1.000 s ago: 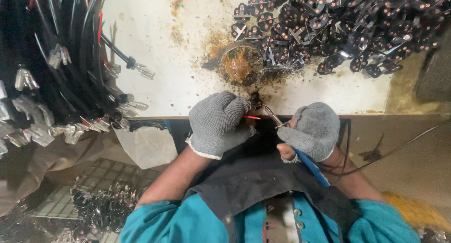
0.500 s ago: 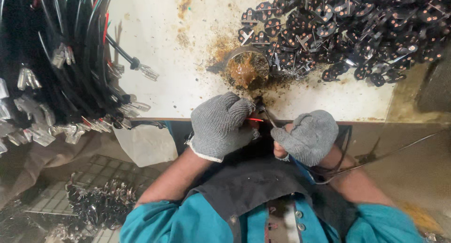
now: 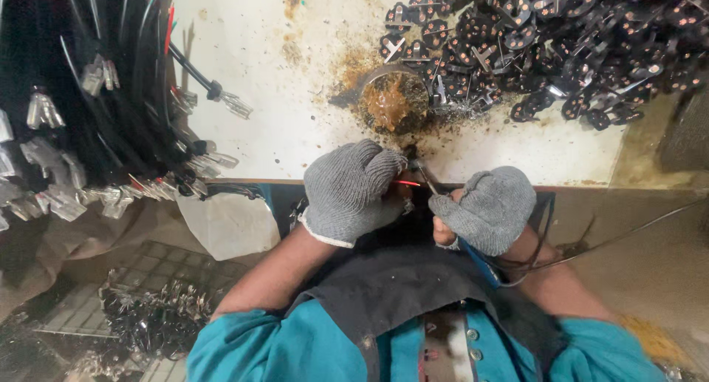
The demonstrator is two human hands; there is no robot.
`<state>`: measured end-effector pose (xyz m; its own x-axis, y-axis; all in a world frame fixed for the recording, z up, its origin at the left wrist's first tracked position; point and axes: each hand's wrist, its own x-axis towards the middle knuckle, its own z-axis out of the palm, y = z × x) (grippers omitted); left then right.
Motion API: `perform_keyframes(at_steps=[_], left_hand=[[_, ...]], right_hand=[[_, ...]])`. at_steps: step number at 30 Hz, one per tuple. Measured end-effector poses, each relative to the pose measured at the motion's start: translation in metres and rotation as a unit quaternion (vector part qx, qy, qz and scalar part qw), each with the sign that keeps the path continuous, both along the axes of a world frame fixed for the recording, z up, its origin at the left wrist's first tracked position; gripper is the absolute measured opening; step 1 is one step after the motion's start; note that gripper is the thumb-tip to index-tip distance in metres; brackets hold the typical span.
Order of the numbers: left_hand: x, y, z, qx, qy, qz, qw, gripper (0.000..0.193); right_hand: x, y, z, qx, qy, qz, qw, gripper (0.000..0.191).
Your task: The person sits at a workbench and solders the ends of red and black wires, dipping the stripped ends into flux and applying a soldering iron to tin them, placing finished wires aside and picking up the next wire to repeat the process.
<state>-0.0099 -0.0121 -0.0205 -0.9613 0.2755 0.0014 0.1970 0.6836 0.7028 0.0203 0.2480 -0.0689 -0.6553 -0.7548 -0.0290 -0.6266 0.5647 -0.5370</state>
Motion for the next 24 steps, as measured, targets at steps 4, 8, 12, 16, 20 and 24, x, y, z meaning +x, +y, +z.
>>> perform_keyframes(at_steps=[4, 8, 12, 16, 20, 24], left_hand=[[0.0, 0.001, 0.0, -0.011, 0.026, 0.005, 1.0, 0.034], [0.0, 0.001, 0.001, -0.01, 0.015, -0.005, 1.0, 0.034], [0.0, 0.001, 0.001, -0.012, 0.014, -0.003, 1.0, 0.032], [-0.001, 0.001, 0.001, -0.024, 0.01, -0.003, 1.0, 0.03], [-0.001, 0.001, 0.002, -0.019, 0.007, 0.0, 1.0, 0.032], [-0.001, 0.001, 0.004, -0.013, 0.005, 0.0, 1.0, 0.035]], right_hand=[[0.001, 0.001, -0.001, -0.042, 0.036, -0.018, 0.998, 0.029], [-0.003, -0.002, 0.007, -0.096, 0.072, -0.038, 0.992, 0.028], [-0.01, -0.007, 0.016, -0.126, 0.112, -0.036, 0.985, 0.023], [-0.012, -0.006, 0.02, -0.127, 0.097, -0.035, 0.986, 0.019], [-0.006, -0.001, 0.014, -0.115, 0.067, -0.038, 0.99, 0.018], [0.001, 0.004, 0.005, -0.084, 0.017, -0.032, 0.996, 0.022]])
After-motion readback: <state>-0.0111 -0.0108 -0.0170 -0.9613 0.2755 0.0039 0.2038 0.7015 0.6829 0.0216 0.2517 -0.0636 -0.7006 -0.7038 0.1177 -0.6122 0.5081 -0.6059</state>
